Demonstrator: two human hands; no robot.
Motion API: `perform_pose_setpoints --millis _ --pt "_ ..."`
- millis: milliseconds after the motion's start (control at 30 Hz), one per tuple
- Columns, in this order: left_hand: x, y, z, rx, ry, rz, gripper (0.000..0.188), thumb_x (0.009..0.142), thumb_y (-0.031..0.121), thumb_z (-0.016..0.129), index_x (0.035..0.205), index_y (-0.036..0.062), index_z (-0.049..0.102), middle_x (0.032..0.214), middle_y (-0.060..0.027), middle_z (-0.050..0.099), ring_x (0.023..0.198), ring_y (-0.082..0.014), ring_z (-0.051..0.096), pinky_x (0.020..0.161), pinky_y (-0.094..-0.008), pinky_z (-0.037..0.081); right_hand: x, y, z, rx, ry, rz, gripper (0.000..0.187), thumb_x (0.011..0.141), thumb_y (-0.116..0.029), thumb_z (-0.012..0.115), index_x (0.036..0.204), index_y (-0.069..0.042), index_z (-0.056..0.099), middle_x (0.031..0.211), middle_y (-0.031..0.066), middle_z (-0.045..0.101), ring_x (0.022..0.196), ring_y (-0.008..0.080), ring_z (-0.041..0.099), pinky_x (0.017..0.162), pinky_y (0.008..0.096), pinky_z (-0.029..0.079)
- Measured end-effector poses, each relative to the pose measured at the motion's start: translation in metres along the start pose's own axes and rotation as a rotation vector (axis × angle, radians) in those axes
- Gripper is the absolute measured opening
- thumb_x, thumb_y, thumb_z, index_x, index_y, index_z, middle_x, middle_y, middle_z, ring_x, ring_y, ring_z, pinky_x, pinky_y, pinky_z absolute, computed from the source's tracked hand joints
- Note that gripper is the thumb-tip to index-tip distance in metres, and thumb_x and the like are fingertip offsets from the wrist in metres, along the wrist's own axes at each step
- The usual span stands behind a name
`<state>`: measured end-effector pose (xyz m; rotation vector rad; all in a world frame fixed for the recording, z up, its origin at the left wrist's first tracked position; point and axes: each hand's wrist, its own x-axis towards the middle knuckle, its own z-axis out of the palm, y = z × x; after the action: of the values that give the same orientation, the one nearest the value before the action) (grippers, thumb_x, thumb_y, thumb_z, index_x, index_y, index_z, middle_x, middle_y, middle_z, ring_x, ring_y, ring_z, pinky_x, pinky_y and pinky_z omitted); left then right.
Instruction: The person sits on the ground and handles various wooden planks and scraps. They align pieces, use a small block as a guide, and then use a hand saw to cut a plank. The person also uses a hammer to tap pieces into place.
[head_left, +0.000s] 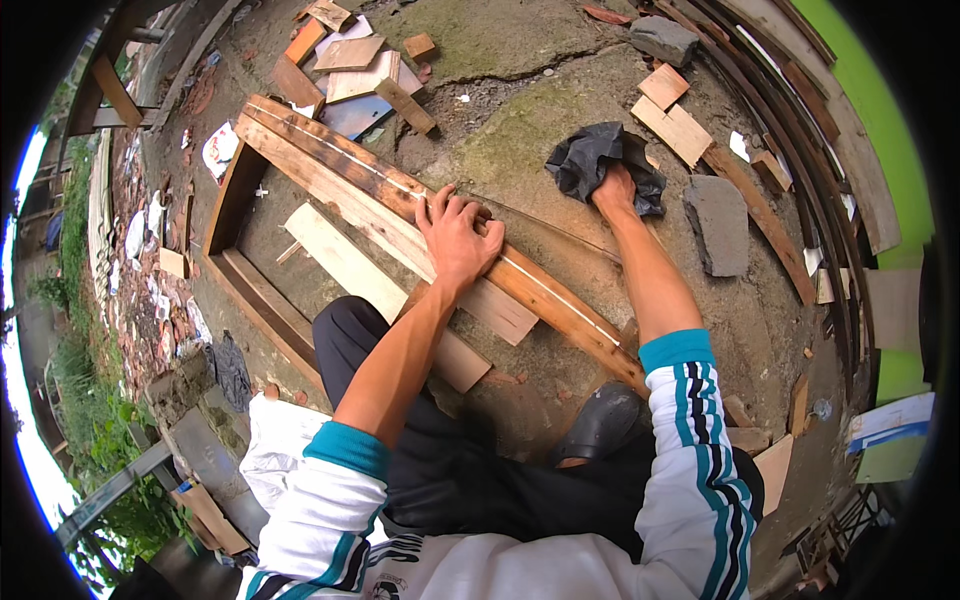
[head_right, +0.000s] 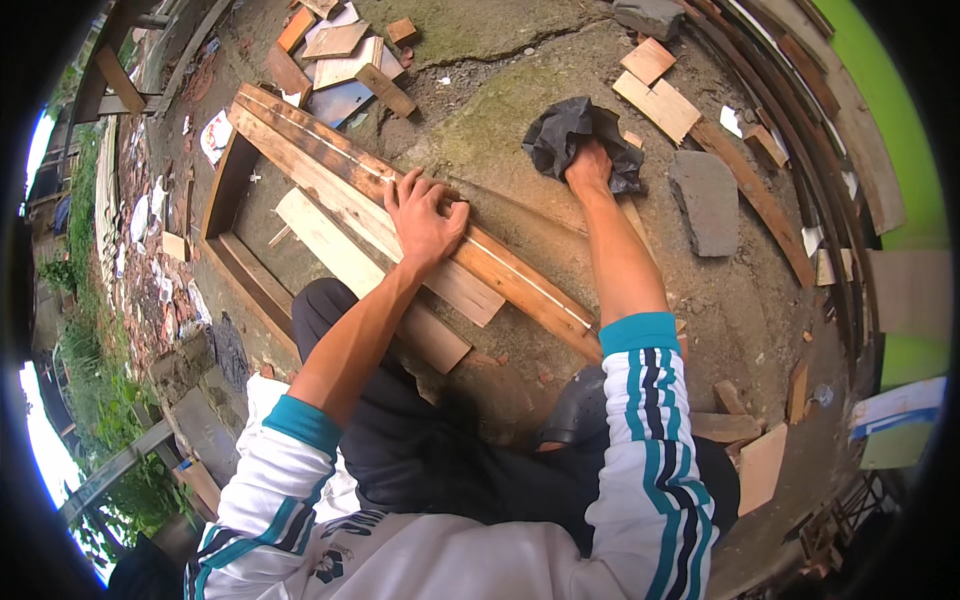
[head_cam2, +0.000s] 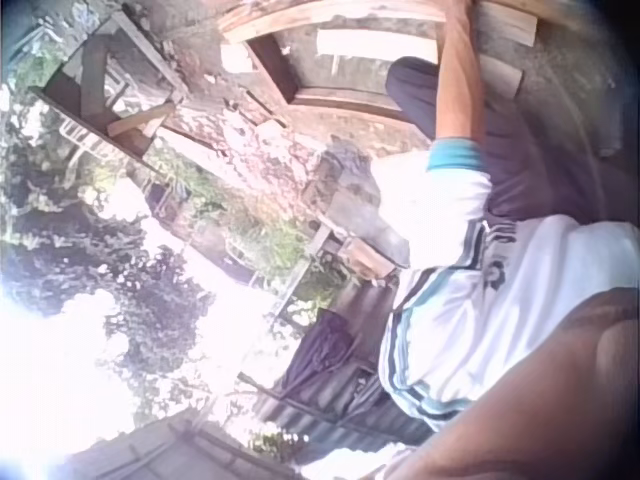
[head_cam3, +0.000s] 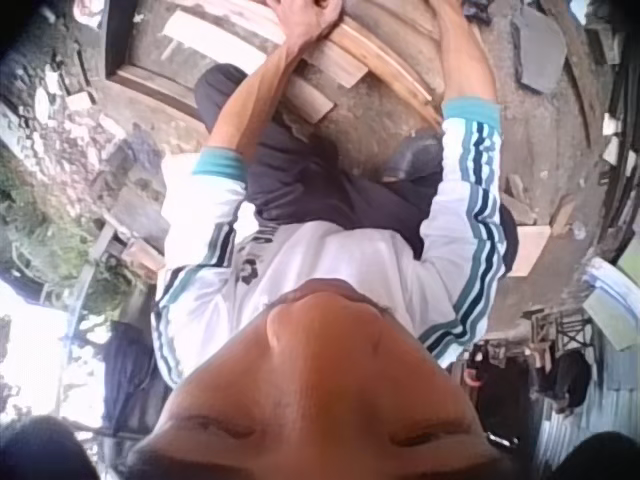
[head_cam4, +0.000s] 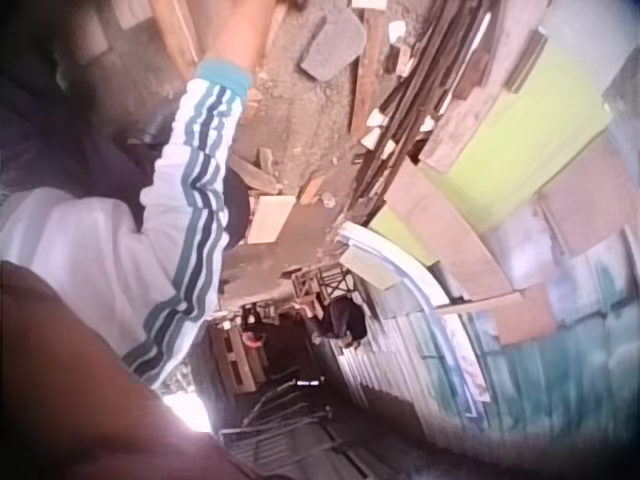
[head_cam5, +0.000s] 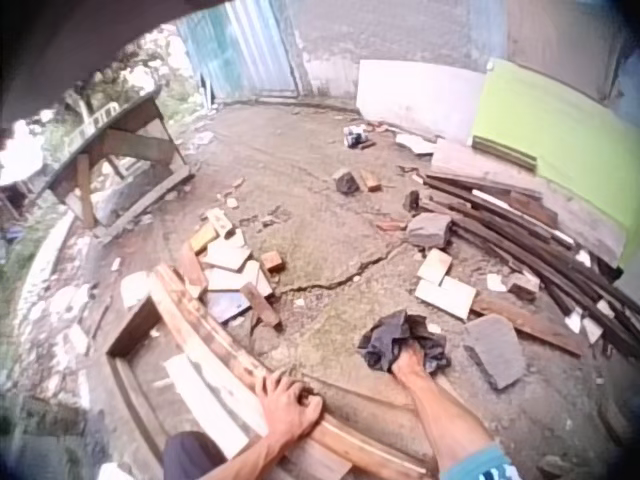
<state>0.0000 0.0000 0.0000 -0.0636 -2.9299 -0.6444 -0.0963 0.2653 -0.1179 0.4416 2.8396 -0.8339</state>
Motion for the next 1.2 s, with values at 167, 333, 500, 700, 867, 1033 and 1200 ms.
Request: perform_pose_setpoints --millis 167,333,500,700,867,1033,1200 --pt "-0.002 0.000 -0.005 -0.031 -0.008 -0.014 0.026 0.074 0.031 0.069 0.080 0.0065 0.074 0.107 -0.0072 0.069 0.133 -0.0307 0.049 0.121 -0.0568 0.018 -0.007 -0.002 -0.011 -0.119 0.012 -0.136 0.041 0.092 -0.037 0.060 0.112 -0.003 0.072 0.114 0.0220 0.072 0.109 0.0387 0.068 0.091 0.0452 0.055" --pt "-0.004 -0.003 -0.003 -0.086 0.057 -0.017 0.023 0.073 0.028 0.067 0.075 0.0059 0.072 0.098 -0.0080 0.069 0.129 -0.0295 0.051 0.122 -0.0555 0.019 -0.006 0.016 0.001 -0.245 -0.023 -0.221 0.036 0.093 -0.033 0.059 0.111 -0.005 0.073 0.113 0.0233 0.071 0.108 0.0410 0.068 0.091 0.0465 0.055" --pt "-0.004 -0.004 -0.006 -0.090 0.064 -0.017 0.025 0.073 0.030 0.067 0.075 0.0061 0.073 0.099 -0.0086 0.070 0.126 -0.0292 0.052 0.122 -0.0553 0.019 -0.033 -0.043 -0.051 -0.221 -0.139 -0.030 0.037 0.094 -0.027 0.056 0.113 0.001 0.069 0.118 0.0270 0.069 0.112 0.0470 0.064 0.096 0.0519 0.052" --pt "-0.004 -0.008 -0.006 -0.184 0.061 0.007 0.036 0.077 0.039 0.069 0.088 0.0066 0.078 0.110 -0.0098 0.071 0.133 -0.0293 0.048 0.123 -0.0557 0.013 -0.088 -0.103 -0.104 -0.443 -0.163 -0.089 0.038 0.091 -0.016 0.052 0.123 0.003 0.056 0.106 0.0336 0.069 0.103 0.0502 0.066 0.089 0.0562 0.052" --pt "-0.003 -0.016 -0.021 -0.362 -0.113 -0.005 0.051 0.080 0.046 0.067 0.118 0.0136 0.073 0.146 -0.0132 0.054 0.148 -0.0332 0.033 0.123 -0.0577 0.009 -0.148 -0.126 -0.091 -0.139 0.013 -0.482 0.018 0.093 -0.012 0.052 0.102 -0.003 0.064 0.094 0.0264 0.070 0.090 0.0483 0.066 0.078 0.0540 0.052" --pt "-0.003 -0.071 -0.036 -0.214 -0.121 0.256 0.068 0.088 0.058 0.059 0.143 0.0195 0.057 0.160 -0.0172 0.036 0.152 -0.0351 0.025 0.123 -0.0603 0.010 -0.181 -0.124 -0.054 0.021 -0.151 -0.498 0.041 0.099 -0.029 0.060 0.123 0.004 0.064 0.115 0.0268 0.066 0.109 0.0451 0.063 0.094 0.0474 0.050" --pt "-0.014 -0.104 -0.058 0.030 -0.185 0.274 0.080 0.094 0.074 0.039 0.157 0.0249 0.040 0.167 -0.0093 0.027 0.156 -0.0283 0.017 0.124 -0.0601 0.002 -0.209 -0.129 -0.054 -0.086 -0.135 -0.520 0.070 0.088 -0.048 0.074 0.132 0.003 0.057 0.126 0.0240 0.061 0.113 0.0441 0.061 0.095 0.0482 0.050"
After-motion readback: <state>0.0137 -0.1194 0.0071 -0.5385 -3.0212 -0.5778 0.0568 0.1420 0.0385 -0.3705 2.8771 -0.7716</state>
